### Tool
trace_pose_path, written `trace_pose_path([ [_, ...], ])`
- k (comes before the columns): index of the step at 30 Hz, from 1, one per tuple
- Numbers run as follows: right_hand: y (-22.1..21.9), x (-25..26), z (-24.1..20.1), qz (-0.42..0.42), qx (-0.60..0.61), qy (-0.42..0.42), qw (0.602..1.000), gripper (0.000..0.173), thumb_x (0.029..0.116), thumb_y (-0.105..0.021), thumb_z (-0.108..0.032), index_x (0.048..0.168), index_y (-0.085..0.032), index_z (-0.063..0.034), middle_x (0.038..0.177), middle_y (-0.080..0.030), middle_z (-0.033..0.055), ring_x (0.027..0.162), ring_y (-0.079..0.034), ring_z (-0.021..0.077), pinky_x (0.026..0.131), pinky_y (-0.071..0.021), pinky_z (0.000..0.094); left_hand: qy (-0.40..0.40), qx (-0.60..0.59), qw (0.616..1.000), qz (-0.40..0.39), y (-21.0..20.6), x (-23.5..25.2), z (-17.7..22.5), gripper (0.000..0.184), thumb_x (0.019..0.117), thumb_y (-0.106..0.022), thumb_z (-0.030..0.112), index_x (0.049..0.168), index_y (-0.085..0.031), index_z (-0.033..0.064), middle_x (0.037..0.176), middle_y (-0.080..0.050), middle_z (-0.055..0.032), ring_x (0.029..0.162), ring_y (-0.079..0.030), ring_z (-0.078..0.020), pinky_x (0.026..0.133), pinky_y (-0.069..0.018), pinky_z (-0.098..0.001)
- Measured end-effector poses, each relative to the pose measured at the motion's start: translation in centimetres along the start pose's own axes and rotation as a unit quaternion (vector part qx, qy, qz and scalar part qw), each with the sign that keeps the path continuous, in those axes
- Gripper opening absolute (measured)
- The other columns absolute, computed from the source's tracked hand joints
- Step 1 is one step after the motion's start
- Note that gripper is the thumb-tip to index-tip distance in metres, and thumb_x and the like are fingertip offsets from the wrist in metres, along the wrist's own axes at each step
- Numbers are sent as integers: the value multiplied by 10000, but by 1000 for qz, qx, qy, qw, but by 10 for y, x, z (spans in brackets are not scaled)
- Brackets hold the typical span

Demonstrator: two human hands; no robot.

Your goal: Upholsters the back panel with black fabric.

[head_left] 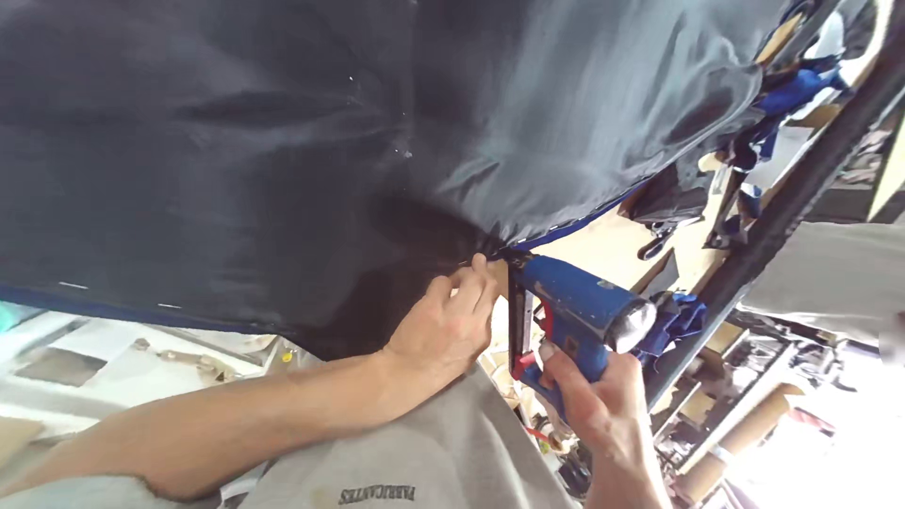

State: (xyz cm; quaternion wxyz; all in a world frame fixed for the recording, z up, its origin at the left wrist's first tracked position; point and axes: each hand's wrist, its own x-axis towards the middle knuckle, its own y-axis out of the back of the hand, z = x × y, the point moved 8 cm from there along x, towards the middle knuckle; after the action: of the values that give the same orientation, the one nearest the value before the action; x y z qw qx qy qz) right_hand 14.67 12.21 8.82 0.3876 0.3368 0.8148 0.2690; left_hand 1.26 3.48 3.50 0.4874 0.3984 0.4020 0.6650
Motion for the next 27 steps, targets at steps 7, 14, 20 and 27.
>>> trace_pose_path([
  [7,8,-13,-10,23,64,45,997,223,952,-670,-329,983,-654,-109,732,-696,-64,596,-680,69,536,-612,272,-138,-167,975,-44,5,-47,20,285,1037,-432,44,1070,-713,11,959,-700,-105,855,-661,-260,673,-514,-374],
  [14,-15,-8,-10,-12,-31,28,999,238,911,-646,-373,929,-686,-139,705,-685,-93,580,-652,6,503,-572,252,-178,-185,961,-98,-3,-52,32,278,1012,-444,37,952,-716,34,848,-691,-81,797,-669,-241,670,-518,-368],
  [20,49,-19,54,137,89,-53,985,290,953,-632,-285,1076,-571,-30,649,-644,-31,508,-647,130,485,-605,339,-130,-222,966,4,17,-58,8,230,1041,-505,132,1045,-720,53,815,-677,-72,777,-654,-252,692,-522,-384],
  [27,126,39,213,197,-76,-172,962,653,1009,-591,-232,1606,-350,-123,1289,-654,226,1034,-692,335,889,-560,565,63,-149,959,233,56,-84,-42,262,1028,-575,225,1238,-700,133,1219,-718,-107,1213,-630,-291,1034,-486,-451],
])
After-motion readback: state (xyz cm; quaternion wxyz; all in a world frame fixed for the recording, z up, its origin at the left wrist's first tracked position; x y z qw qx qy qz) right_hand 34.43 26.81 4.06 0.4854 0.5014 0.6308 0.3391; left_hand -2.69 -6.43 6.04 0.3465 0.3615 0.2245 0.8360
